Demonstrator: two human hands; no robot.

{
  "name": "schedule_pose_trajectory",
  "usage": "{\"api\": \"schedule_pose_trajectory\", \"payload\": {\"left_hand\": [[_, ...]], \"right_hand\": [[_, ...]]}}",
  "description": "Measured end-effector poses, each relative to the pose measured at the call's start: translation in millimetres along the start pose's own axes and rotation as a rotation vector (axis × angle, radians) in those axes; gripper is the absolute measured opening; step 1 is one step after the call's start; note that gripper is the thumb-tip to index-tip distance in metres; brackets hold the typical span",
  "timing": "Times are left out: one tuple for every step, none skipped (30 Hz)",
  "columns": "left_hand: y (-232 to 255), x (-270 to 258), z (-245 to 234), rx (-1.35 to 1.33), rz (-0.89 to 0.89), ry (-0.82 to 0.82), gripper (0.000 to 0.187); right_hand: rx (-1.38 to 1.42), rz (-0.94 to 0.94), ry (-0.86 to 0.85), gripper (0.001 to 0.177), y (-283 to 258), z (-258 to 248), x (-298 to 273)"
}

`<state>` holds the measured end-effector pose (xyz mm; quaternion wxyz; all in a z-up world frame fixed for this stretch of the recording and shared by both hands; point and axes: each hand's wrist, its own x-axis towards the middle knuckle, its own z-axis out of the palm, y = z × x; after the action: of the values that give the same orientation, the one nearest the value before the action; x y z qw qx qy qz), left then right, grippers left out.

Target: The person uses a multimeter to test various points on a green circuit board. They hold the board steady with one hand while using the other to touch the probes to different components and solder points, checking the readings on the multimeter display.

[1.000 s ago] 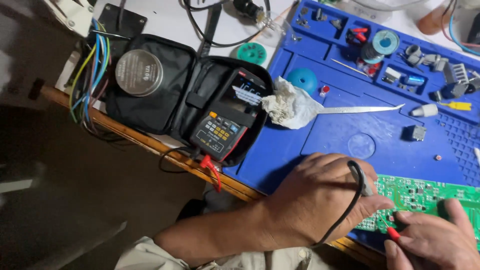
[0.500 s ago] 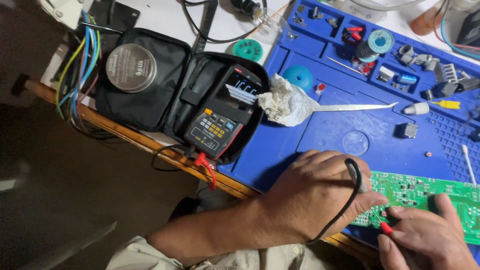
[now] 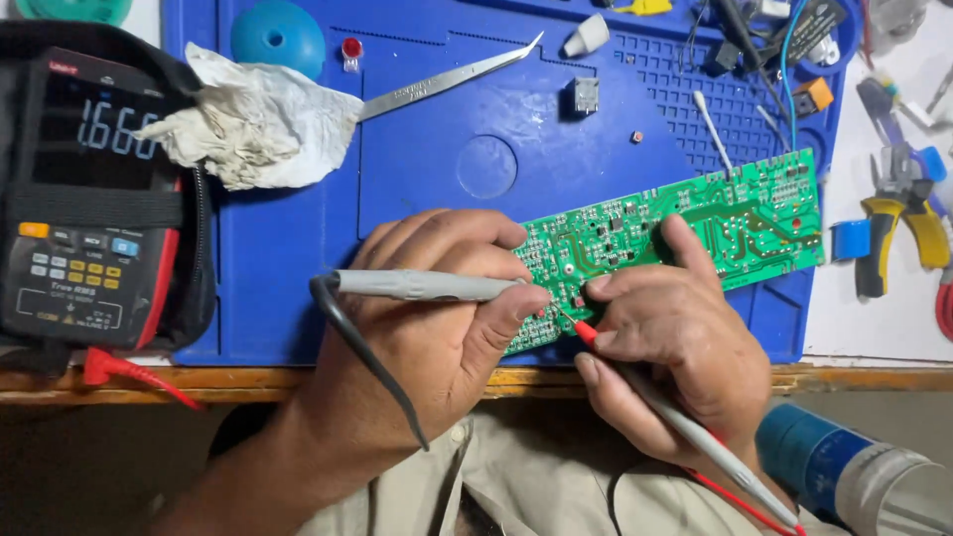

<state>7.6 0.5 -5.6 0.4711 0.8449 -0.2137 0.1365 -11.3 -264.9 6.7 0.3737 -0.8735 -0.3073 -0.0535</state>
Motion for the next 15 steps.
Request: {"api": "schedule_pose_trajectory", "payload": {"left_hand": [[0.3,0.1,-0.7,-0.008,0.0,-0.006,0.036],[1.0,0.1,-1.3,-0.016,-0.004,-0.012,0.037],[2.1,0.3,-2.6,-0.018,-0.01,-0.019,0.037],[2.8,1.1,-3.6,-0.023,-0.012,-0.033,0.037],[3.6,1.9,-4.8,-0.027,-0.014,-0.047,0.037],[3.8,1.4,-4.2,-0.029,-0.016,-0.05,0.037],[4.2,1.0,-3.7,-0.033,-0.025,-0.044,0.039],[4.4,0.9,-3.3,-0.037,-0.032,-0.036,0.042],[4.4,1.8,-3.7,-0.038,-0.033,-0.039,0.042],[4.5,2.5,-4.3,-0.048,-0.025,-0.046,0.04],[4.6,3.1,-4.9,-0.058,-0.018,-0.054,0.039],[4.1,2.9,-4.4,-0.06,-0.02,-0.056,0.039],[3.6,2.8,-4.0,-0.051,-0.007,-0.058,0.042],[2.9,2.6,-3.9,-0.042,0.007,-0.059,0.046],[2.7,2.5,-4.0,-0.041,0.005,-0.06,0.046]], "right_hand": [[-0.001,-0.01,-0.028,0.018,1.7,-1.4,-0.7],[-0.001,-0.018,-0.058,0.018,3.2,-3.4,-1.6],[0.004,-0.011,-0.06,0.018,5.6,-5.4,-3.1],[0.005,-0.025,-0.092,0.02,8.4,-7.6,-4.3],[0.007,-0.039,-0.125,0.022,11.0,-10.0,-5.4],[0.009,-0.035,-0.125,0.022,11.7,-10.9,-6.1],[0.022,-0.031,-0.133,0.022,12.2,-11.9,-6.8],[0.034,-0.029,-0.141,0.022,12.8,-13.0,-7.1],[0.035,-0.026,-0.14,0.022,13.0,-13.6,-7.1],[0.036,-0.031,-0.148,0.022,13.2,-14.1,-7.0],[0.037,-0.036,-0.155,0.022,13.3,-14.6,-6.9],[0.039,-0.033,-0.156,0.022,12.8,-14.1,-6.5],[0.039,-0.035,-0.146,0.022,12.1,-13.6,-6.0],[0.04,-0.039,-0.136,0.022,11.7,-12.8,-5.1],[0.042,-0.038,-0.137,0.022,11.3,-12.8,-5.2]]}}
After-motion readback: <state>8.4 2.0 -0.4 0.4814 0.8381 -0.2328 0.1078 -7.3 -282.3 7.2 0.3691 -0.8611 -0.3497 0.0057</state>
